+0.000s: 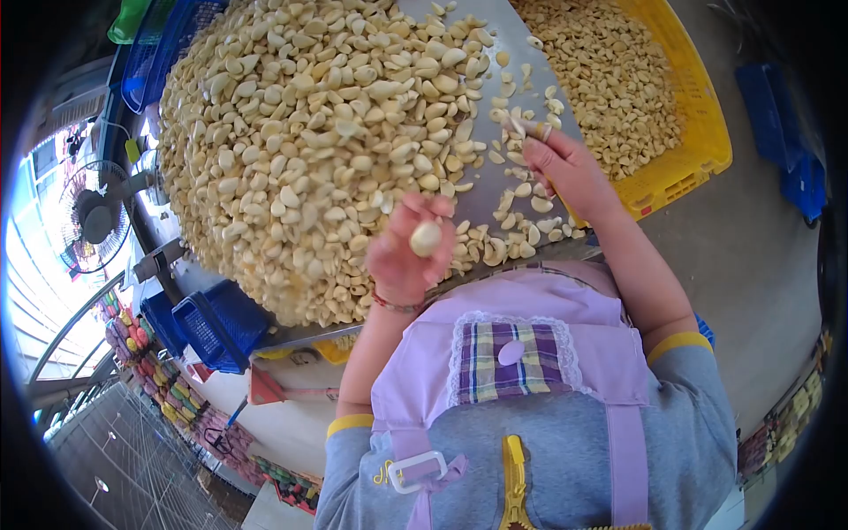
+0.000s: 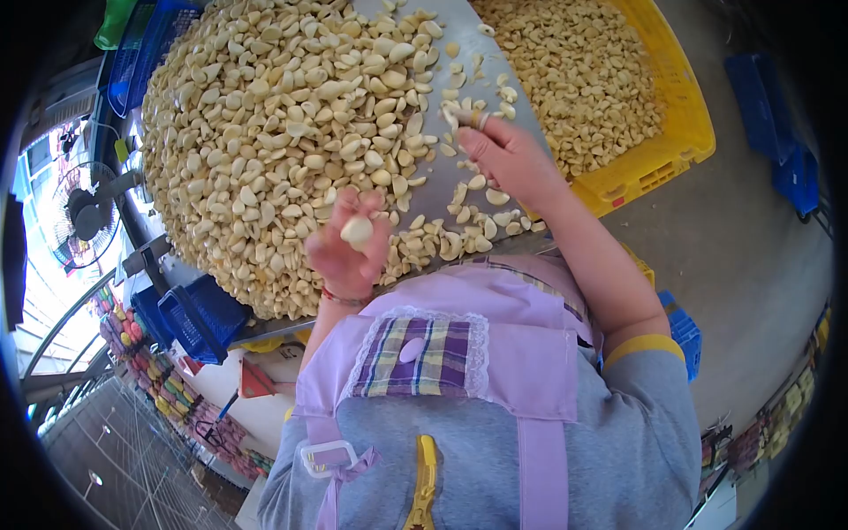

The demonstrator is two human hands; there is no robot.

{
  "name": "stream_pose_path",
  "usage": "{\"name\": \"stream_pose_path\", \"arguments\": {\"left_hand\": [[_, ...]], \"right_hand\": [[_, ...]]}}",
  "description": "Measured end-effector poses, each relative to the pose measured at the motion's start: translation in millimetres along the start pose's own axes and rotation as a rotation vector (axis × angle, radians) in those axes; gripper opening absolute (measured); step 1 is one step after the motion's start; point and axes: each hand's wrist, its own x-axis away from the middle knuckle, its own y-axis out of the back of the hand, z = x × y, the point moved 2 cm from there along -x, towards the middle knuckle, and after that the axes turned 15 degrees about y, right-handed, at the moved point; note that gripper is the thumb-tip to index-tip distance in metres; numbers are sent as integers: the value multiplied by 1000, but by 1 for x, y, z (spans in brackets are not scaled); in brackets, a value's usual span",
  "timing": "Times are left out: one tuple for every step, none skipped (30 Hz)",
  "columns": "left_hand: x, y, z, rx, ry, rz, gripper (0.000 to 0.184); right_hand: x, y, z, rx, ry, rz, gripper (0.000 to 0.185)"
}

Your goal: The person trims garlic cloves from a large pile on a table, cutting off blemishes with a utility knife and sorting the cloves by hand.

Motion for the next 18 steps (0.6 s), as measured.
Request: {"name": "stream_pose_path", "arguments": {"left_hand": [[-2, 7, -6, -59, -47, -118, 21], [-6, 17, -18, -450, -89, -428, 21], [-11, 24, -28, -840, -129, -735, 22], [-21, 29, -33, -1165, -292, -815, 20], [-31, 36, -34, -1487, -465, -887, 19], [-36, 38, -35, -1812, -643, -950, 19], [-39, 44, -39, -1742, -635, -918, 20], [-43, 49, -42, -1672, -625, -880, 22], [-43, 48, -43, -1600, -606, -843, 24], [-43, 48, -42, -1446, -524, -798, 25], [-41, 46, -41, -1292, -446, -750, 27], [-38, 43, -38, -1139, -363, -701, 29], [-34, 37, -34, -1012, -274, -655, 28], [-31, 30, -28, -883, -187, -609, 28], [-28, 25, -23, -753, -104, -563, 28], [-25, 22, -19, -681, -42, -495, 28], [-25, 21, -14, -641, -36, -417, 28], [-25, 22, -10, -601, -32, -339, 29]], "right_hand": [[-2, 3, -2, -36, -22, -40, 35], [-3, 1, -3, -17, -16, -49, 36], [-4, -2, -1, 12, -14, -30, 36], [-5, -6, 1, 44, -9, -8, 36], [-7, -10, 4, 77, -3, 17, 37], [-7, -14, 6, 88, 25, 43, 36], [-5, -19, 8, 97, 57, 63, 35], [-4, -20, 8, 107, 88, 78, 34], [-2, -21, 7, 147, 125, 104, 36], [-1, -21, 4, 187, 162, 130, 37], [-1, -20, 3, 228, 202, 154, 39], [1, -21, 5, 232, 193, 184, 40], [3, -24, 10, 236, 182, 217, 42], [5, -27, 13, 240, 171, 251, 43], [5, -29, 13, 272, 218, 279, 44], [6, -33, 14, 304, 266, 307, 44], [5, -35, 15, 335, 315, 336, 45], [5, -36, 12, 330, 335, 380, 44]]}}
